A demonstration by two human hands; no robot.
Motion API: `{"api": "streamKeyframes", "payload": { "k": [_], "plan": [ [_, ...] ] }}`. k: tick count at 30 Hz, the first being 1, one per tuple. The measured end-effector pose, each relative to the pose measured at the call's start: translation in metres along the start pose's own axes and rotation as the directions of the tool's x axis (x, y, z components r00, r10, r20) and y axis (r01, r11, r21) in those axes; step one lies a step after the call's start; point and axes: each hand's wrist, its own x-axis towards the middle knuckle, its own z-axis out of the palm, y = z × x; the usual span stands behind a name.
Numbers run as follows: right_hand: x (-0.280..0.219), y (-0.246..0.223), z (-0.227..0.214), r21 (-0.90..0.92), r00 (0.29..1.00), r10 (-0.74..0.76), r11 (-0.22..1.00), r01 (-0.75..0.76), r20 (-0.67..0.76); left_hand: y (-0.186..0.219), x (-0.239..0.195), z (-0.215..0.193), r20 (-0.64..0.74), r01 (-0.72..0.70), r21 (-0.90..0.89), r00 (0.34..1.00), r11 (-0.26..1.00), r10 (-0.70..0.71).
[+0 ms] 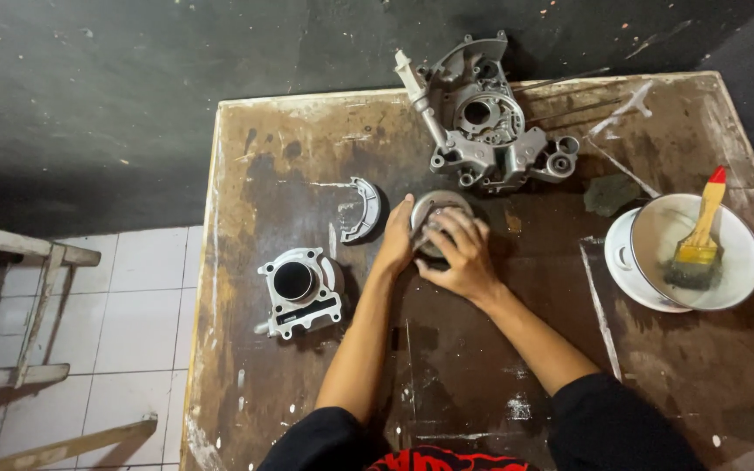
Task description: Cleaning and inspecting various motorcycle engine components on a wooden workbench using a brush and cleaning fluid.
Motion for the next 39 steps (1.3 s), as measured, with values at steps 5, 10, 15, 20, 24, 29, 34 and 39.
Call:
{"api": "streamKeyframes", "payload": {
  "k": [5, 10, 15, 20, 24, 29, 34, 39],
  "plan": [
    [0.01, -0.005, -0.007, 0.006, 0.996, 0.092, 0.996, -0.092, 0.001, 0.026, -0.008, 0.018, 0.002, 0.01, 0.025, 1.0, 1.0, -0.01],
    [0.004, 0.004, -0.007, -0.016, 0.999, 0.038, 0.999, -0.038, -0.013, 0.018, -0.005, 0.014, -0.002, 0.018, -0.056, 1.0, 0.998, -0.018],
    [0.013, -0.015, -0.016, -0.029, 0.991, 0.13, 0.991, -0.13, 0.008, 0.004, -0.001, 0.005, -0.012, -0.02, 0.051, 1.0, 0.998, 0.021],
    [0.004, 0.009, -0.003, -0.03, 1.0, -0.004, 1.0, 0.004, -0.002, -0.012, 0.006, -0.007, -0.024, -0.093, 0.065, 0.995, 0.994, 0.095],
    [0.023, -0.017, -0.027, -0.036, 0.996, 0.086, 0.996, -0.085, 0.016, 0.003, -0.004, 0.007, -0.051, -0.019, -0.001, 0.999, 1.0, 0.019],
    [-0.003, 0.012, 0.001, -0.043, 1.0, 0.015, 0.999, -0.016, -0.02, -0.009, -0.002, -0.001, -0.06, -0.139, 0.223, 0.986, 0.965, 0.156],
    [0.012, -0.005, -0.016, -0.035, 0.995, 0.097, 0.995, -0.097, 0.007, -0.007, -0.005, -0.001, -0.052, -0.157, 0.209, 0.984, 0.965, 0.172],
    [-0.006, 0.013, -0.002, -0.016, 1.0, -0.004, 1.0, 0.005, 0.017, 0.009, -0.013, 0.013, -0.066, -0.162, 0.228, 0.981, 0.96, 0.182]
  ]
}}
